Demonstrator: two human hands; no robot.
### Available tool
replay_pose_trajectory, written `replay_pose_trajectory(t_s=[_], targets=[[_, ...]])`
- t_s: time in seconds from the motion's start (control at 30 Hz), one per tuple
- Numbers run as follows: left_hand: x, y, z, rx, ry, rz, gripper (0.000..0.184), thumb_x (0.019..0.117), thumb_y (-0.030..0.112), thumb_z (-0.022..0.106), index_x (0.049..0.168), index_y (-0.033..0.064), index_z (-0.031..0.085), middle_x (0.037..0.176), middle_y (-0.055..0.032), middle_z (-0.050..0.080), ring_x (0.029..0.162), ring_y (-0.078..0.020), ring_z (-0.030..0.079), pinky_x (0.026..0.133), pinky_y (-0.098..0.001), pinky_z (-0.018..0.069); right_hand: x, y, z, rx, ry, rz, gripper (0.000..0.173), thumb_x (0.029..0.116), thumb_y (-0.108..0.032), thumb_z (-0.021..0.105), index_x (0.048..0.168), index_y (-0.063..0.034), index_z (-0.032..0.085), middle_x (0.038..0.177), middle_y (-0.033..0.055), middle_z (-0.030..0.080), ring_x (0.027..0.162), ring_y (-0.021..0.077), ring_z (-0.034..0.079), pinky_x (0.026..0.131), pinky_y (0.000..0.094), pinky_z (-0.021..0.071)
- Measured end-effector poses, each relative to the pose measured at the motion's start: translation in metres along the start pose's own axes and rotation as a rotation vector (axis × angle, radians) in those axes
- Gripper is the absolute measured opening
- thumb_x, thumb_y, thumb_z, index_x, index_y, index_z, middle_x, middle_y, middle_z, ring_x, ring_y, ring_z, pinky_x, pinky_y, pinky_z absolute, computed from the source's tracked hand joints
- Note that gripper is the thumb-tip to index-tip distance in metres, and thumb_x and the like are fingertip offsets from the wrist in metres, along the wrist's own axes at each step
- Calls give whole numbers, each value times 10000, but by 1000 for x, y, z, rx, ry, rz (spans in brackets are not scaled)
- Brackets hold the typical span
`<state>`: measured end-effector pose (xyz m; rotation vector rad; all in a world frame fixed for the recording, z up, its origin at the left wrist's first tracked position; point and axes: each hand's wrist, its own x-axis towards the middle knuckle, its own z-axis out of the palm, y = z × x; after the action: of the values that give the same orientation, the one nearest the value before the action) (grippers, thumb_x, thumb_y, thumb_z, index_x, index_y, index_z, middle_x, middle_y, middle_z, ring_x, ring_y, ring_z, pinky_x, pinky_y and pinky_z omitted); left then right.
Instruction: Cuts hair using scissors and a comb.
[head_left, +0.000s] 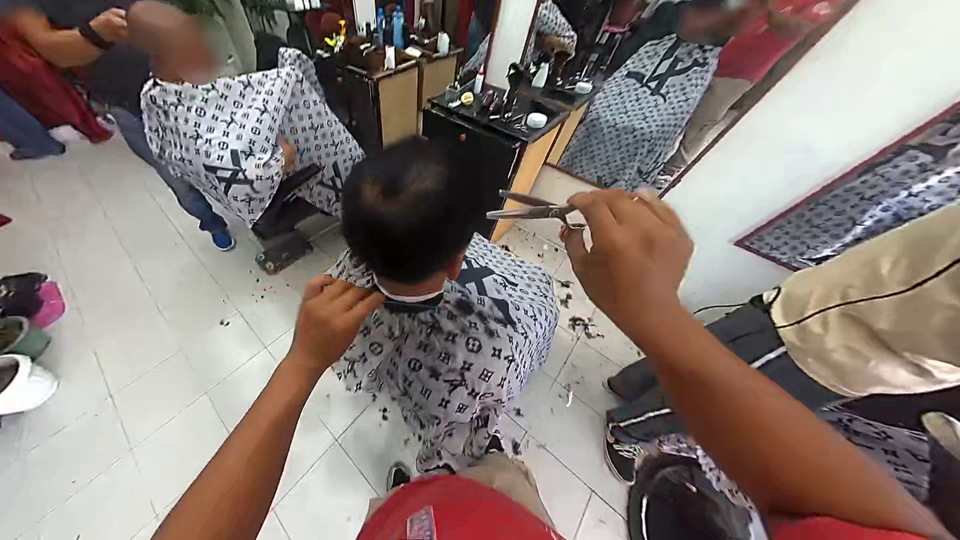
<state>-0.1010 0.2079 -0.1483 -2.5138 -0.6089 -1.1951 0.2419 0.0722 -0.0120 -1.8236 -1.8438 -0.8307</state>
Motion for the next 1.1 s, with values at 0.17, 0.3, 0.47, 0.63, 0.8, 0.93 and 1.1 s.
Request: replay_pose_trajectory(t_s=[0.17, 0.3, 0.47, 0.63, 0.8, 0.93, 1.1], targets=[[-11, -2, -21, -220, 136, -241, 283, 1056, 190, 541, 999, 13, 756, 931, -135, 762, 879, -248, 712, 958, -480, 471, 19, -35, -19, -233, -7, -193, 224, 941, -66, 688, 1143, 19, 643, 1100, 240, 681, 1064, 450, 666, 1087, 685, 371], [10, -14, -39, -397, 214, -497, 383, 1099, 231, 464, 1145, -104, 643, 946, -176, 730, 873, -210, 712, 842, -399, 581, 31, -61, -14, -265, -67, -279, 196, 964, 29, 604, 1157, 41, 639, 1108, 248, 673, 1086, 450, 655, 1106, 677, 353], [39, -29, -43, -505, 265, -464, 353, 1103, 209, 459, 1163, -98, 624, 945, -129, 715, 834, -101, 680, 794, -281, 569, 29, -91, 3, -312, -113, -353, 246, 936, 158, 523, 1132, 51, 624, 1058, 232, 670, 1019, 411, 674, 1074, 617, 420], [65, -34, -41, -428, 208, -359, 331, 1092, 215, 491, 1168, -49, 676, 983, -153, 734, 909, -221, 690, 900, -428, 518, 21, -94, 7, -325, -193, -360, 208, 927, 155, 535, 1088, 61, 629, 1003, 237, 679, 913, 415, 695, 872, 571, 531], [70, -41, -28, -272, 154, -149, 300, 1083, 214, 519, 1104, -5, 723, 993, -199, 734, 958, -334, 686, 969, -537, 427, 15, -76, 6, -206, -269, -504, 203, 905, 162, 576, 1051, 43, 650, 943, 221, 678, 883, 396, 703, 936, 588, 522], [41, -56, -14, -198, -40, 39, 261, 1066, 166, 522, 1081, 21, 739, 966, -196, 735, 937, -387, 694, 947, -611, 434, 14, -49, -23, -198, -179, -349, 174, 980, 21, 582, 1142, 23, 644, 1061, 236, 684, 1002, 428, 691, 1046, 656, 436], [24, -51, -10, -227, -56, 139, 237, 1050, 157, 541, 1029, 69, 759, 946, -146, 744, 927, -336, 693, 927, -560, 439, 41, -38, -34, -301, -142, -203, 219, 958, -52, 657, 1154, 38, 621, 1129, 276, 664, 1087, 480, 650, 1082, 700, 356]])
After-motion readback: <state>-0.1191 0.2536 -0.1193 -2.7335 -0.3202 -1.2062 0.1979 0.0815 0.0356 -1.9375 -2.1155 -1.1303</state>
